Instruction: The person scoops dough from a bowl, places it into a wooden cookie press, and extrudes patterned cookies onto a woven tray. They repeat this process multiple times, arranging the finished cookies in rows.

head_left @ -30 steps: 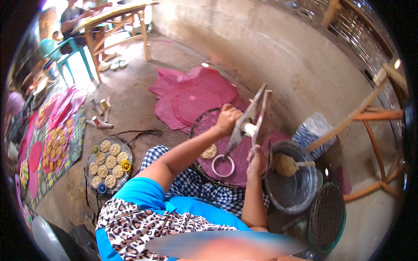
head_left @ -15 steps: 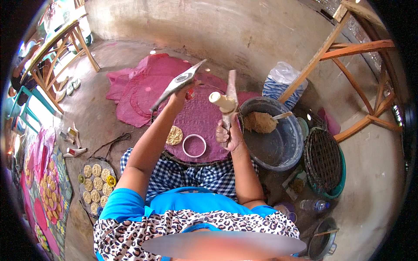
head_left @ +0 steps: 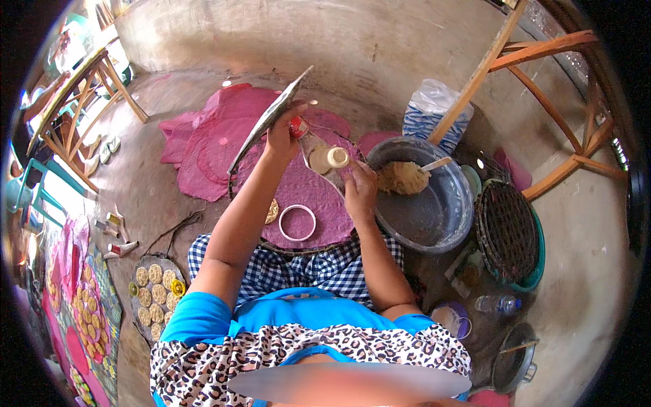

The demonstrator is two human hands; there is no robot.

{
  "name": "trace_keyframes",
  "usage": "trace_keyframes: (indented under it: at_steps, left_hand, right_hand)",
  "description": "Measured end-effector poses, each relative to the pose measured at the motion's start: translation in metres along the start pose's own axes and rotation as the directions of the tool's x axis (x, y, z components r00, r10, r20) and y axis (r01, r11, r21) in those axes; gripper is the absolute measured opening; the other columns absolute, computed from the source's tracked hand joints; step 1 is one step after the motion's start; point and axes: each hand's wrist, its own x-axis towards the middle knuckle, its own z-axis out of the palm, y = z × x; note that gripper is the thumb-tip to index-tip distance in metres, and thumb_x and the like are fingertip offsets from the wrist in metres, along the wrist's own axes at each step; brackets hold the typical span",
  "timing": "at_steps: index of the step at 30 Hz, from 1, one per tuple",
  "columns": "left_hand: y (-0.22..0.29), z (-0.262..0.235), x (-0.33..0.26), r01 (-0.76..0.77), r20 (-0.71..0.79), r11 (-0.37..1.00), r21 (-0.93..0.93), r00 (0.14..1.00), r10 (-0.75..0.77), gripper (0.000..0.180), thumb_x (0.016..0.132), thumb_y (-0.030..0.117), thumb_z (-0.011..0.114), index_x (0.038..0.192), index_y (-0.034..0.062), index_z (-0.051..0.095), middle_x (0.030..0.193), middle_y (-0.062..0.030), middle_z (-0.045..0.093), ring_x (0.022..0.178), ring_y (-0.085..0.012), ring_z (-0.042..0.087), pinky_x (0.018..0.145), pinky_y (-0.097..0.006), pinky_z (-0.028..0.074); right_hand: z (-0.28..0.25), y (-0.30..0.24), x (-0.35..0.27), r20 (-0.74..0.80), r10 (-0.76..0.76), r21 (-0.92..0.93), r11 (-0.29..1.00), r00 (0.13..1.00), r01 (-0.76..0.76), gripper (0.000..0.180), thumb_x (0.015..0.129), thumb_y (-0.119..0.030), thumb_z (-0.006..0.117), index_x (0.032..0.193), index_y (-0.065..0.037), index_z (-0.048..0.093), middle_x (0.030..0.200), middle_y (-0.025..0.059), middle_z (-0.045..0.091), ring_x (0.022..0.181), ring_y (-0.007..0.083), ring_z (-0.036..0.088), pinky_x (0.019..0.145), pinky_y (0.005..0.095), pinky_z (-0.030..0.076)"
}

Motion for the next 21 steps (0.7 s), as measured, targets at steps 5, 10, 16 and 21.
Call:
trace_keyframes:
  at_steps: [5, 10, 16, 21]
  left_hand:
    - [-0.007, 0.017, -0.013, -0.176, -0.025, 0.981, 0.084, 0.984, 0.178, 0.02, 0.077, 0.01, 0.061, 0.096, 0.0032, 0.057, 0.09, -0.0033, 0.056, 0.081, -0.0123, 0.051, 0.07, -0.025, 0.043]
    - [-0.006, 0.038, -0.037, -0.352, -0.041, 0.849, 0.394, 0.916, 0.399, 0.015, 0.081, 0.011, 0.058, 0.095, 0.006, 0.057, 0.085, -0.0016, 0.056, 0.076, -0.0113, 0.053, 0.065, -0.023, 0.044]
    - [-0.014, 0.038, -0.064, -0.238, 0.003, 0.732, 0.638, 0.952, 0.306, 0.027, 0.078, 0.014, 0.063, 0.1, 0.0038, 0.051, 0.086, -0.0037, 0.051, 0.079, -0.0121, 0.049, 0.07, -0.029, 0.043]
    - [-0.033, 0.024, -0.077, -0.393, 0.151, 0.666, 0.634, 0.907, 0.392, 0.027, 0.077, 0.013, 0.064, 0.099, 0.0033, 0.051, 0.086, -0.0047, 0.051, 0.08, -0.0147, 0.05, 0.071, -0.031, 0.044]
  right_hand:
    - [0.011, -0.011, 0.003, -0.114, -0.14, -0.234, 0.966, 0.984, 0.11, 0.031, 0.065, 0.002, 0.053, 0.095, -0.002, 0.057, 0.1, 0.0147, 0.054, 0.098, 0.0358, 0.047, 0.084, 0.0443, 0.036]
    - [0.026, -0.015, 0.0, -0.169, -0.054, -0.1, 0.994, 0.984, 0.037, 0.042, 0.064, 0.004, 0.052, 0.106, -0.001, 0.054, 0.108, 0.0188, 0.052, 0.103, 0.036, 0.046, 0.085, 0.0456, 0.036]
    - [0.049, -0.003, -0.002, -0.217, -0.015, 0.065, 0.997, 0.976, 0.029, 0.046, 0.069, 0.009, 0.044, 0.115, 0.004, 0.048, 0.118, 0.0175, 0.048, 0.105, 0.0317, 0.047, 0.094, 0.0367, 0.034]
    - [0.066, -0.001, 0.003, 0.222, 0.566, 0.651, 0.52, 0.794, -0.553, 0.037, 0.075, -0.003, 0.048, 0.112, 0.0, 0.05, 0.101, 0.0113, 0.057, 0.096, 0.0225, 0.055, 0.088, 0.0328, 0.043]
